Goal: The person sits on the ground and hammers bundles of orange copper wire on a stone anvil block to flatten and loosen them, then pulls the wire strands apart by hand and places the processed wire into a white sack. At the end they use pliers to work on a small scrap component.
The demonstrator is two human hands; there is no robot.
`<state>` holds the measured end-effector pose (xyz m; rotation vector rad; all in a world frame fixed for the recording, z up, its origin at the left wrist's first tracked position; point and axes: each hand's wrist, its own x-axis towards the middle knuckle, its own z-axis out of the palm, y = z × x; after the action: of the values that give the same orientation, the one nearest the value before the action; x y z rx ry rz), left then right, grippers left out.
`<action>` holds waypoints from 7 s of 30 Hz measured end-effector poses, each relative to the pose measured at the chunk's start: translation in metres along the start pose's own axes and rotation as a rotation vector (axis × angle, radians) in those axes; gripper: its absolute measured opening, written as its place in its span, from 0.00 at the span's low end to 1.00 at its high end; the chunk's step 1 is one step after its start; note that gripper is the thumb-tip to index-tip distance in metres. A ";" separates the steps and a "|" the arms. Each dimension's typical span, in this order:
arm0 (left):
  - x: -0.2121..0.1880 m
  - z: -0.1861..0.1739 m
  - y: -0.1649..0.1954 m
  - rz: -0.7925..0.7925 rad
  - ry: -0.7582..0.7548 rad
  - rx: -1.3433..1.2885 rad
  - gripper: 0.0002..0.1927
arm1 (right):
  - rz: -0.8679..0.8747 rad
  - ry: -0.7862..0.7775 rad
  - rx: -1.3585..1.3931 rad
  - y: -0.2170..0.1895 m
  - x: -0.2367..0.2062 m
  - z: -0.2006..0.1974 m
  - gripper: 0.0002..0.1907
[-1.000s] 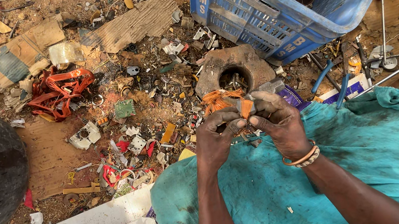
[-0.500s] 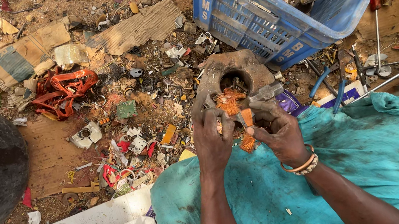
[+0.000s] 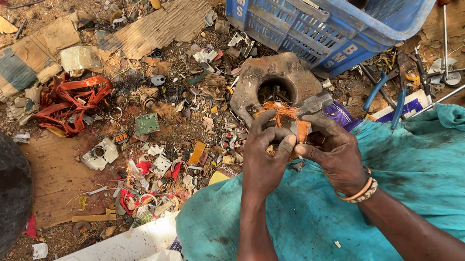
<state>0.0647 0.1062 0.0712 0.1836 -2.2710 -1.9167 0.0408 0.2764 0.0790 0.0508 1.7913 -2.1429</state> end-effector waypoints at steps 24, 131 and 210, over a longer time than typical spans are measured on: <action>0.002 0.004 -0.008 -0.020 0.139 0.339 0.06 | -0.123 0.049 -0.119 0.012 0.001 -0.006 0.26; -0.003 -0.009 -0.027 -0.163 -0.109 -0.704 0.07 | 0.032 -0.069 -0.010 -0.021 0.009 -0.012 0.12; 0.003 -0.010 -0.006 0.000 -0.209 -0.172 0.12 | -0.017 -0.025 -0.177 -0.032 0.015 -0.013 0.12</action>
<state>0.0637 0.0949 0.0674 -0.0411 -2.2101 -2.2116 0.0147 0.2895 0.1034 -0.0344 1.9650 -1.9783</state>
